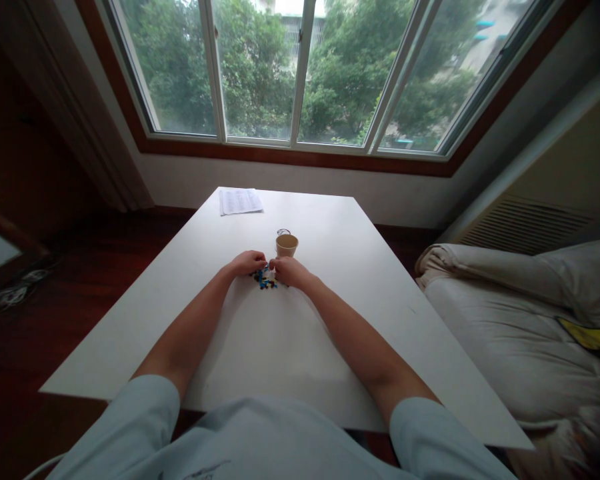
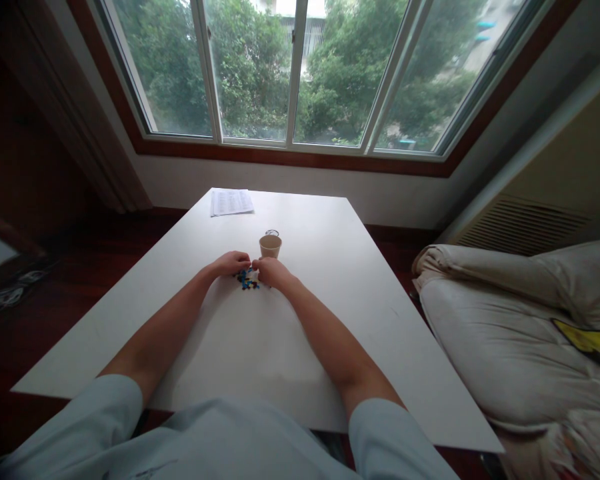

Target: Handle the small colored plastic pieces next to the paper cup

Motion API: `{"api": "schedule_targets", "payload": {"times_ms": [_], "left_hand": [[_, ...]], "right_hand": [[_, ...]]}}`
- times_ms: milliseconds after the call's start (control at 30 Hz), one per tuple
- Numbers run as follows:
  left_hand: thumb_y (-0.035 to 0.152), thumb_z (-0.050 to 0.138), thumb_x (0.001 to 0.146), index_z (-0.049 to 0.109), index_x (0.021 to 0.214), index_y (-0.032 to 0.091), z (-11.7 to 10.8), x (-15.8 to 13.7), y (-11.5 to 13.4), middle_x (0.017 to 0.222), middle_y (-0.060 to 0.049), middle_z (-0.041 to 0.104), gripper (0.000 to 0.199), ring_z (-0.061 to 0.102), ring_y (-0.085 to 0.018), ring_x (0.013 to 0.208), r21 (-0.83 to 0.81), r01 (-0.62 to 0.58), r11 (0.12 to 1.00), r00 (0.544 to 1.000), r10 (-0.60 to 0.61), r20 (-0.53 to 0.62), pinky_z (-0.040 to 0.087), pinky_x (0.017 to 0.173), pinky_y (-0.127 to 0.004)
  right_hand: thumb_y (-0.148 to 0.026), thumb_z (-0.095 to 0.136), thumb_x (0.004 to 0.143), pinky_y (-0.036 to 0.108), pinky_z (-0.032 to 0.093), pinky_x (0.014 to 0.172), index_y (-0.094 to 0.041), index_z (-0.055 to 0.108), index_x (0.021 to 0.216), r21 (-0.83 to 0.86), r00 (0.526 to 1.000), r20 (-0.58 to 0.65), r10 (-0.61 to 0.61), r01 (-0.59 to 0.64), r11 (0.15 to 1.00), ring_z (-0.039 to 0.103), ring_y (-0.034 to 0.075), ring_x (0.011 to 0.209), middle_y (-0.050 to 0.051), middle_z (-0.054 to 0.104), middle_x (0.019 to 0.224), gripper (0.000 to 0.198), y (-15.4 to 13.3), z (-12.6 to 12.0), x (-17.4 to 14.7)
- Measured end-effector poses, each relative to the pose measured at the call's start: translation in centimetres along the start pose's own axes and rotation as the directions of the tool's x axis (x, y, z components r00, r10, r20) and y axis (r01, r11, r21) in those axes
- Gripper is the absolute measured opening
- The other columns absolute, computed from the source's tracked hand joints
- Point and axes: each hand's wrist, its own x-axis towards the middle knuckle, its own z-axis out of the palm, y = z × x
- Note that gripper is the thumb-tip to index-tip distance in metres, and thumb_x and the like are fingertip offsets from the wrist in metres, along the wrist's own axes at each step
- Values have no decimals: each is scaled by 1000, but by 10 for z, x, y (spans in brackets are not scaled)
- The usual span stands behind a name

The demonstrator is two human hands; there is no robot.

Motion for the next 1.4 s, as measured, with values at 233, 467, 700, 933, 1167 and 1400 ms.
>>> {"api": "schedule_targets", "payload": {"times_ms": [233,467,700,933,1167,1400], "left_hand": [[44,52,82,72,89,18,-2,-2,5,82,-3,70,33,57,-15,73,-9,4,1000,1000,-4,-1,38,60,-24],[44,53,81,72,88,18,-1,-2,4,80,-2,69,33,56,-15,72,-13,11,1000,1000,-11,-10,38,61,-24],[41,54,79,71,85,17,-3,-4,8,79,-2,69,29,56,-15,73,-27,3,1000,1000,-3,-19,39,63,-24],[43,55,81,72,87,17,-4,-5,12,76,-3,68,31,55,-15,69,-38,53,998,999,-53,-3,38,60,-25],[44,55,80,72,87,18,-2,-4,8,80,-2,69,31,57,-15,71,-37,56,998,998,-56,-8,38,60,-24],[43,56,79,72,87,18,-3,-4,10,79,-3,69,30,57,-15,71,-56,63,996,998,-64,-11,39,59,-24]], "right_hand": [[-19,53,93,22,37,75,-15,73,99,-42,1000,13,-10,11,999,61,16,90,10,69,101,21,-3,-3,0],[-19,53,94,22,36,74,-14,72,96,-14,999,-30,-30,30,999,60,15,87,10,68,98,20,-6,-9,-2],[-19,53,93,21,36,77,-15,68,96,137,955,-290,-59,103,985,54,12,85,6,65,97,17,-7,-34,3],[-21,47,95,23,38,82,-16,64,98,281,838,-520,167,-17,960,54,14,88,6,63,100,18,8,-51,1],[-23,44,95,24,39,81,-15,65,96,285,811,-523,262,-123,951,54,15,88,7,63,99,22,25,-46,2],[-22,46,94,25,41,81,-15,68,101,284,801,-526,285,-151,947,55,15,88,8,62,100,24,31,-49,-1]]}}
